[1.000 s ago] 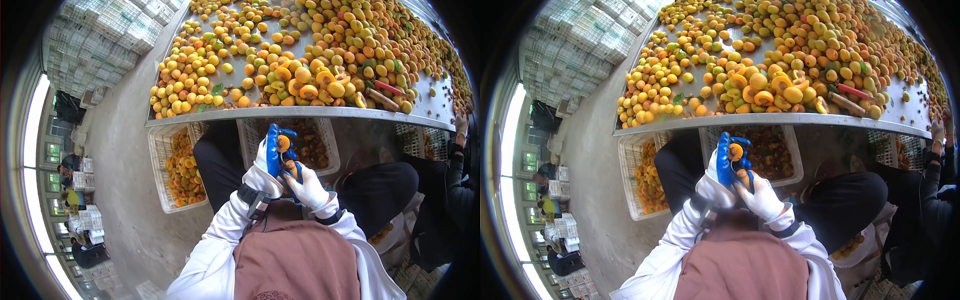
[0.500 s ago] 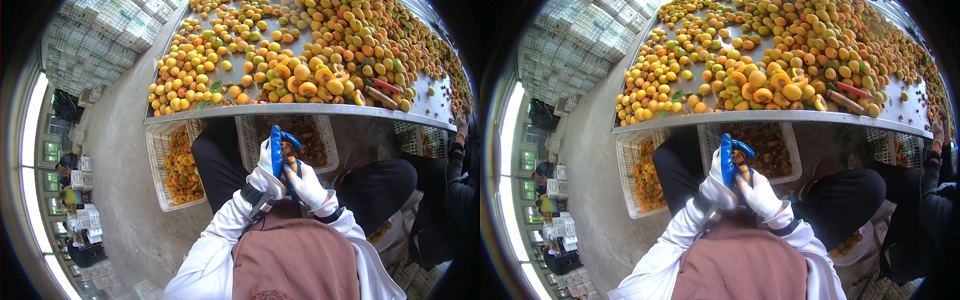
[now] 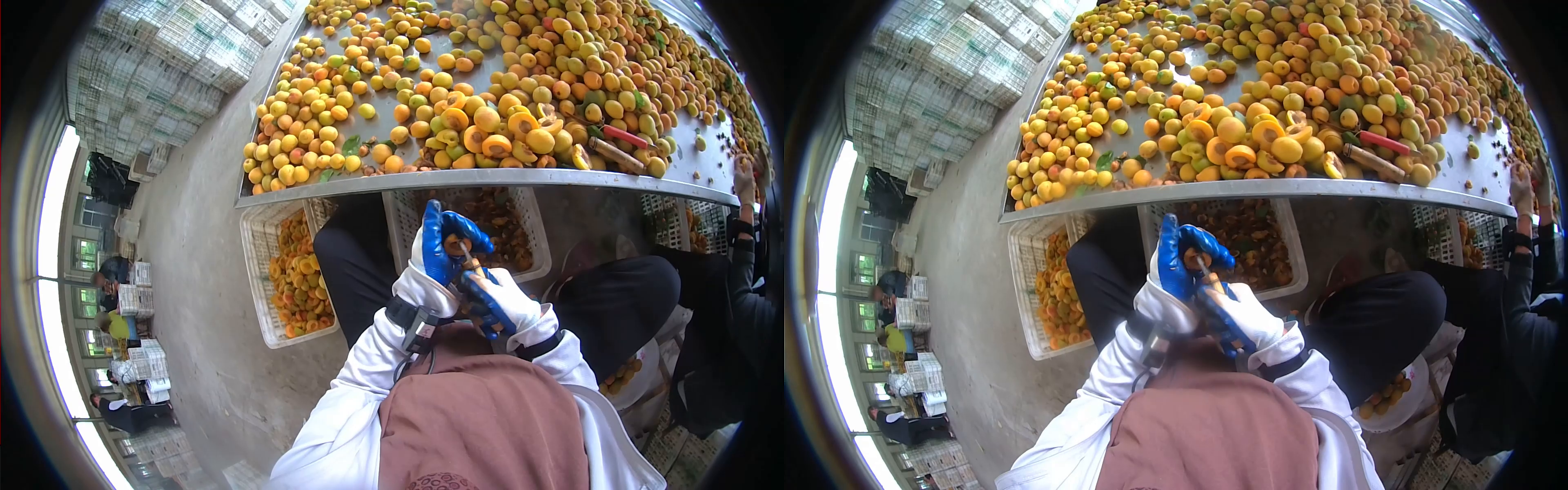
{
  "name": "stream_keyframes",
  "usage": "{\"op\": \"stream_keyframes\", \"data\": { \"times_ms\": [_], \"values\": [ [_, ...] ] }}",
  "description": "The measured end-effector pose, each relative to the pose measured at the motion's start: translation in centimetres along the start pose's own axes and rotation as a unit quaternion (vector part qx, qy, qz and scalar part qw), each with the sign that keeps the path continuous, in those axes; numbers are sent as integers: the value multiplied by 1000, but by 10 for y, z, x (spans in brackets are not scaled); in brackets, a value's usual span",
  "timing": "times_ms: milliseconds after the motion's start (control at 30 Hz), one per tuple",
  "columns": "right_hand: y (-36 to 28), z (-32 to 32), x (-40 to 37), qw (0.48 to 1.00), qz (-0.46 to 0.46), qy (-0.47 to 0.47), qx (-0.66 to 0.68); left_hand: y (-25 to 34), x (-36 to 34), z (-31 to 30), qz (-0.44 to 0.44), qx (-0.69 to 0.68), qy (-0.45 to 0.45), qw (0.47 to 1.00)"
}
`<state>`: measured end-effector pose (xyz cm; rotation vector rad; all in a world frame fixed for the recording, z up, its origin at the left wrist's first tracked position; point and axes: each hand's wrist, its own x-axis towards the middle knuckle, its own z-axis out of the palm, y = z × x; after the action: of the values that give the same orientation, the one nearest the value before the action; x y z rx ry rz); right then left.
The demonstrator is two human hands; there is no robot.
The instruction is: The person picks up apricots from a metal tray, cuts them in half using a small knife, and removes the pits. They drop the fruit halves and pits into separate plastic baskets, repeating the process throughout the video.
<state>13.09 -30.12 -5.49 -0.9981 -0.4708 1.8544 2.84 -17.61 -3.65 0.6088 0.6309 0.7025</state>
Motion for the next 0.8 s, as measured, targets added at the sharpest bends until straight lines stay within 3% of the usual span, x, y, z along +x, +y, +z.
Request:
{"op": "stream_keyframes", "data": {
  "times_ms": [67, 133, 200, 267, 333, 433, 467, 500, 600, 700, 733, 800],
  "values": [
    [-8, 8, -4, 996, 17, 27, 80, -5, -1, -3, -4, -18, -1, 1000],
    [-2, 4, 0, 997, 10, 17, 69, -9, -2, -2, -48, -53, 37, 997],
    [3, 2, 3, 1000, -8, 29, 10, -11, 0, -7, -67, -57, 32, 996],
    [21, -2, 14, 983, -46, 85, -157, -17, 3, -12, -26, 35, 27, 999],
    [16, 5, 12, 981, -40, 86, -166, -14, 1, -8, -15, 77, 46, 996],
    [17, 2, 10, 995, -50, 52, -61, -9, -2, 1, 2, 153, 83, 985],
    [16, -3, 8, 999, -20, -13, 42, -8, -2, 1, 2, 153, 83, 985],
    [12, -3, 7, 986, 11, -79, 144, -5, -2, 2, -39, 93, 57, 993],
    [0, 4, -2, 994, 19, -48, 93, 0, -6, 7, -106, 7, 19, 994],
    [-2, 5, -9, 990, 36, -58, 125, 8, -13, 13, -195, -92, -47, 975],
    [1, 2, -8, 990, 36, -57, 125, 7, -12, 11, -195, -92, -47, 975],
    [6, -5, -5, 982, -8, -148, 117, 4, -9, 3, -186, -167, -130, 960]
  ]
}}
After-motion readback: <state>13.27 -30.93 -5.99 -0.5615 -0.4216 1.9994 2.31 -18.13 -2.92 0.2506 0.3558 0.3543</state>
